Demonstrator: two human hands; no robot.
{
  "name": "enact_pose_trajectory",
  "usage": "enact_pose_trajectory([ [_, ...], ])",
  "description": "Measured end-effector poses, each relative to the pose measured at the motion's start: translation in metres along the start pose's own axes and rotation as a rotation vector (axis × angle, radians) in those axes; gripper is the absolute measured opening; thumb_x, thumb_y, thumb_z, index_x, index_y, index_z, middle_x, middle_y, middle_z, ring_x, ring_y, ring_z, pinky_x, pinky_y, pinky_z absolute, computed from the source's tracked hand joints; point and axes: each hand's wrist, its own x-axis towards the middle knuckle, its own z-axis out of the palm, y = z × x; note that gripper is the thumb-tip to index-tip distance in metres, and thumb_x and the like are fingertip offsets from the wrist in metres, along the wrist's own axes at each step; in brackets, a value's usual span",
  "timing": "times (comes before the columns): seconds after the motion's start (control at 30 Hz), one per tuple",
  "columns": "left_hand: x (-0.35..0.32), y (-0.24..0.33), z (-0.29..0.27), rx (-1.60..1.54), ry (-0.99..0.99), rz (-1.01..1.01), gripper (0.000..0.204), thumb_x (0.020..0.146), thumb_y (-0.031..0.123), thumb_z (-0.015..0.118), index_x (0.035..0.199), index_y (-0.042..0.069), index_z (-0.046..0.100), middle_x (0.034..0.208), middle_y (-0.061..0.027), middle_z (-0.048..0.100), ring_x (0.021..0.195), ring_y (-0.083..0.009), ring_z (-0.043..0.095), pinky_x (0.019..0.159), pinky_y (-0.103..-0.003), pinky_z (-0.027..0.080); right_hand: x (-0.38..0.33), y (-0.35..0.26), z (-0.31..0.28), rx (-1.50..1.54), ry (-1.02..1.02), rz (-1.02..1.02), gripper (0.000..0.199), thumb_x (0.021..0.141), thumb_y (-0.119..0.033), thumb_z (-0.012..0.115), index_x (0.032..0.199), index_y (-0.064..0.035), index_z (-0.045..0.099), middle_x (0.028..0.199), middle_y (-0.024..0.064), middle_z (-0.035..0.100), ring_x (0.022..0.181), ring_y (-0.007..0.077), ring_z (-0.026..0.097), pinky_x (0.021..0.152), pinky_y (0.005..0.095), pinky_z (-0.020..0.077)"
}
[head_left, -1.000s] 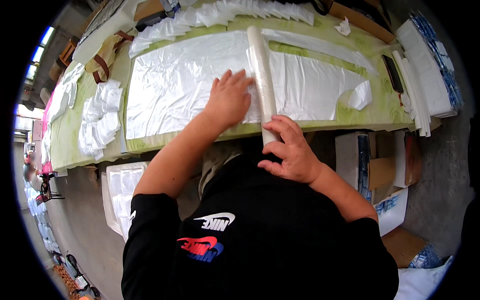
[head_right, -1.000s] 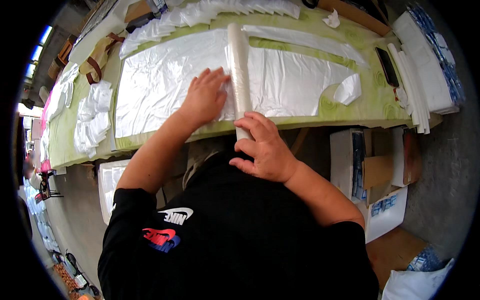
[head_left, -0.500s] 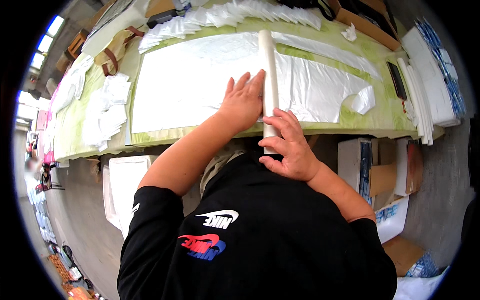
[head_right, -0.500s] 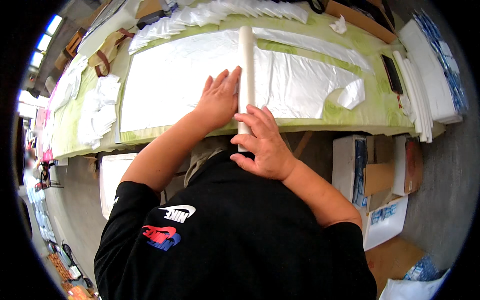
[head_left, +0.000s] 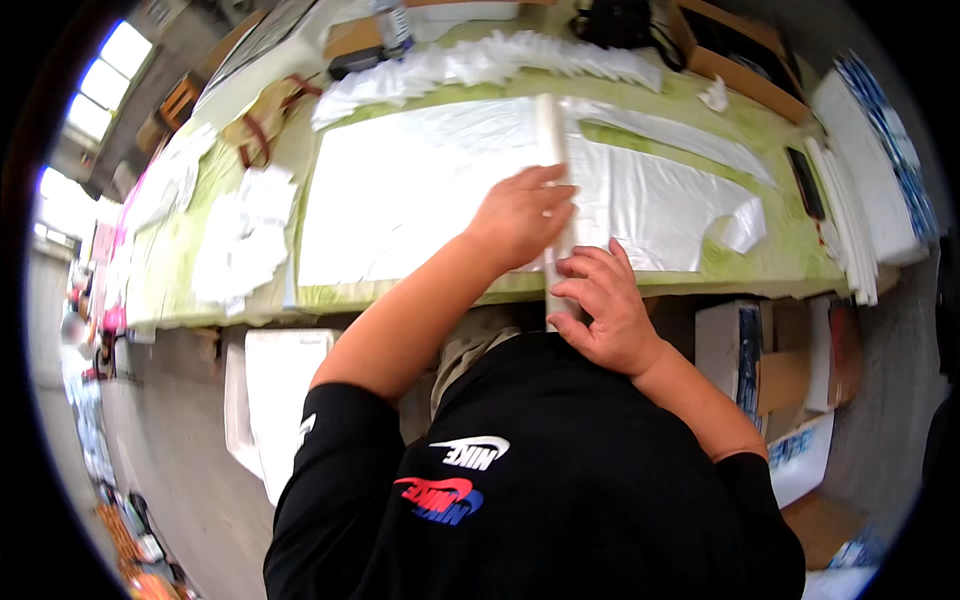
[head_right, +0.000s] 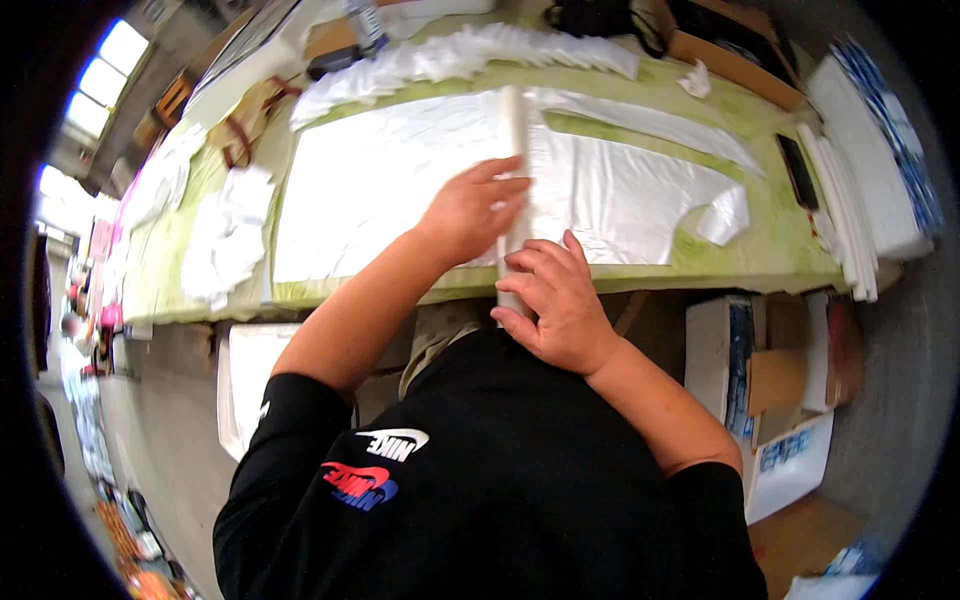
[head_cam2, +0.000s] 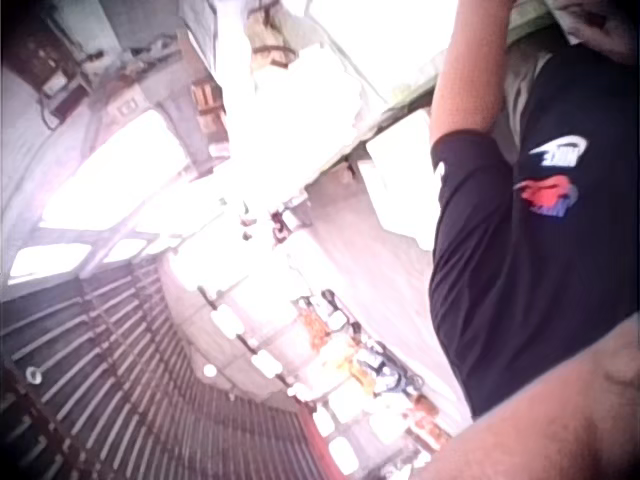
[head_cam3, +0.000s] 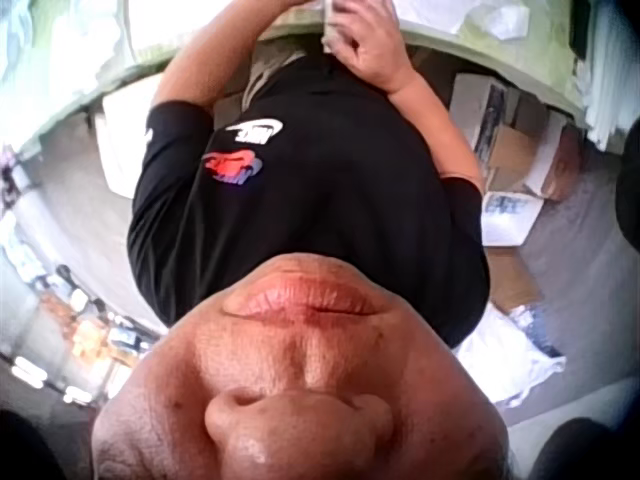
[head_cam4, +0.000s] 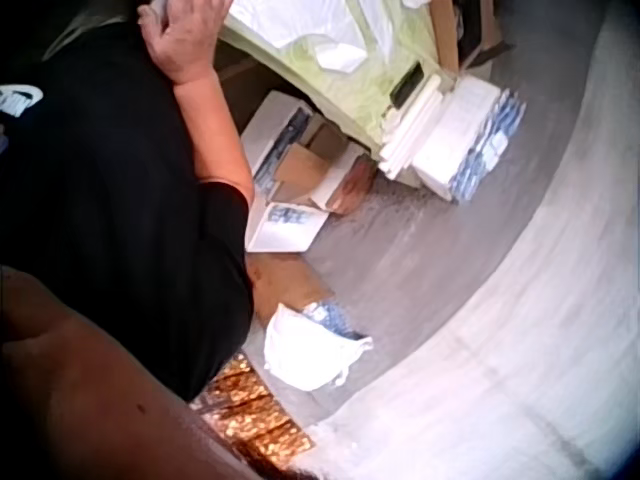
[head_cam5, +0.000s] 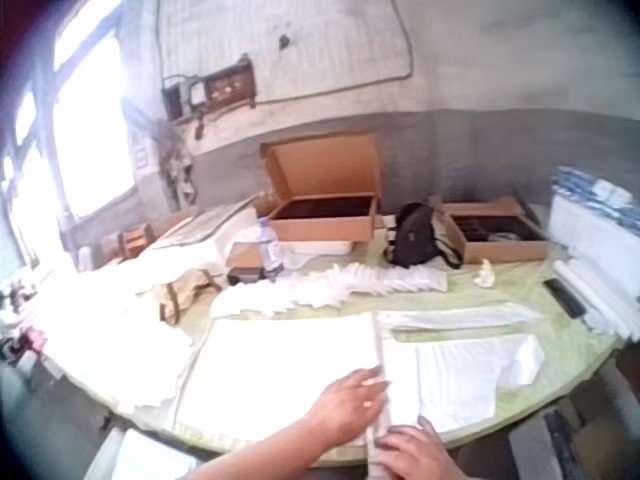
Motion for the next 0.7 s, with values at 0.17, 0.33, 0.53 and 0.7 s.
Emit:
enact_pose_trajectory([
  [0.17, -0.008, -0.003, -0.023, 0.145, 0.108, 0.091, 0.030, 0.094, 0.023, 0.068, 0.122, 0.013, 0.070, 0.147, -0.0136, 0.056, 0.143, -0.0437, 0.042, 0.117, -0.049, 0.038, 0.012, 0.040, 0.005, -0.122, 0.163, 0.087, 0.033, 0.084, -0.018, 0.075, 0.114, -0.0100, 0.065, 0.126, 0.0153, 0.061, 0.125, 0.0373, 0.053, 0.111, 0.0556, 0.0353],
  [0.33, -0.027, -0.011, -0.019, 0.178, -0.060, -0.016, 0.050, 0.095, 0.029, 0.064, 0.143, 0.017, 0.060, 0.162, -0.0176, 0.038, 0.149, -0.0440, 0.033, 0.121, -0.050, 0.031, 0.067, 0.095, 0.038, -0.324, -0.001, 0.147, 0.050, 0.091, -0.028, 0.068, 0.137, -0.0113, 0.059, 0.146, 0.0161, 0.053, 0.138, 0.0400, 0.045, 0.118, 0.0543, 0.0306],
  [0.53, -0.035, -0.015, -0.021, 0.135, -0.025, -0.022, 0.054, 0.093, 0.033, 0.063, 0.144, 0.017, 0.059, 0.163, -0.0154, 0.038, 0.147, -0.0443, 0.036, 0.121, -0.050, 0.031, 0.148, 0.141, 0.033, -0.544, -0.340, 0.454, 0.070, 0.099, -0.055, 0.052, 0.160, -0.0230, 0.037, 0.164, 0.0113, 0.038, 0.150, 0.0346, 0.036, 0.122, 0.0521, 0.0277],
  [0.7, -0.035, -0.008, -0.023, 0.141, -0.028, -0.054, 0.054, 0.093, 0.033, 0.063, 0.144, 0.016, 0.059, 0.164, -0.0138, 0.037, 0.148, -0.0417, 0.035, 0.121, -0.049, 0.031, 0.134, 0.243, -0.061, -0.415, -0.157, 0.950, 0.079, 0.097, -0.057, 0.055, 0.164, -0.0242, 0.029, 0.160, 0.0137, 0.044, 0.144, 0.0331, 0.045, 0.118, 0.0456, 0.0364],
])
